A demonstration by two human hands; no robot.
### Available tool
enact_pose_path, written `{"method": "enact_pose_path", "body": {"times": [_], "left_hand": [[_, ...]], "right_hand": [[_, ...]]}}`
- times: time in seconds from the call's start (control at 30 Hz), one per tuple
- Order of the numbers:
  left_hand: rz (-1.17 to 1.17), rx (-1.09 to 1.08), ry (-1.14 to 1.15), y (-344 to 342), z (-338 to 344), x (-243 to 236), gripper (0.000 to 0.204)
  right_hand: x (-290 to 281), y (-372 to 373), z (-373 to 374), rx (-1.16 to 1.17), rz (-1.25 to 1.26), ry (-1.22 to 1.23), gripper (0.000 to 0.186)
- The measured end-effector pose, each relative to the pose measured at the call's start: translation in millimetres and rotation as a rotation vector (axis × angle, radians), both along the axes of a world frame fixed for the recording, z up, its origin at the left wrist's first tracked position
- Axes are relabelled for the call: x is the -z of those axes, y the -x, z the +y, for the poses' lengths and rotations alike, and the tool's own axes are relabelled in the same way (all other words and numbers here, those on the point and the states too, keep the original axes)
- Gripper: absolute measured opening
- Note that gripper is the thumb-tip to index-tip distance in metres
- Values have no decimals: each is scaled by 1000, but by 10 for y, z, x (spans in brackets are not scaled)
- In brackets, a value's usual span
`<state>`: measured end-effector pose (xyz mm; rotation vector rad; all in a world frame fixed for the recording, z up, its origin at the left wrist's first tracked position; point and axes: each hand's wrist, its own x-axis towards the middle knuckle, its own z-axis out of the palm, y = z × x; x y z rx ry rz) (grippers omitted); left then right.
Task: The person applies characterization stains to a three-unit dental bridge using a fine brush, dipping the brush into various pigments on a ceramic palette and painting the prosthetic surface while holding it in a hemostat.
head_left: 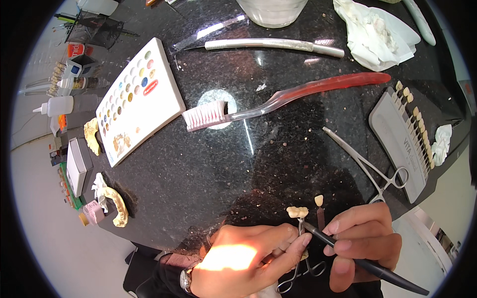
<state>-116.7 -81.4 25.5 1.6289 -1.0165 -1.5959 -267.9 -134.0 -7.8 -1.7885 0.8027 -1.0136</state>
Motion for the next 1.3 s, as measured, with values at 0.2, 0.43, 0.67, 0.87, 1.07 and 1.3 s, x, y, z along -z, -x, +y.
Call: {"method": "enact_pose_path", "body": {"times": [0.2,0.43,0.67,0.87,1.07,1.3], "left_hand": [[-82,143,-108,-55,-77,-12,12],[-33,101,-180,-35,-95,-9,14],[21,-6,-15,-11,-10,-8,20],[1,-27,-7,10,19,17,19],[-22,-25,39,-6,-8,7,19],[-41,-13,47,-1,-27,-15,19]], "right_hand": [[-36,42,-23,-61,50,-10,18],[14,21,24,27,1,-48,19],[0,-5,72,27,-22,-20,20],[15,-13,17,-9,28,40,20],[2,15,44,-34,4,-2,20],[26,-18,22,5,20,92,20]]}}
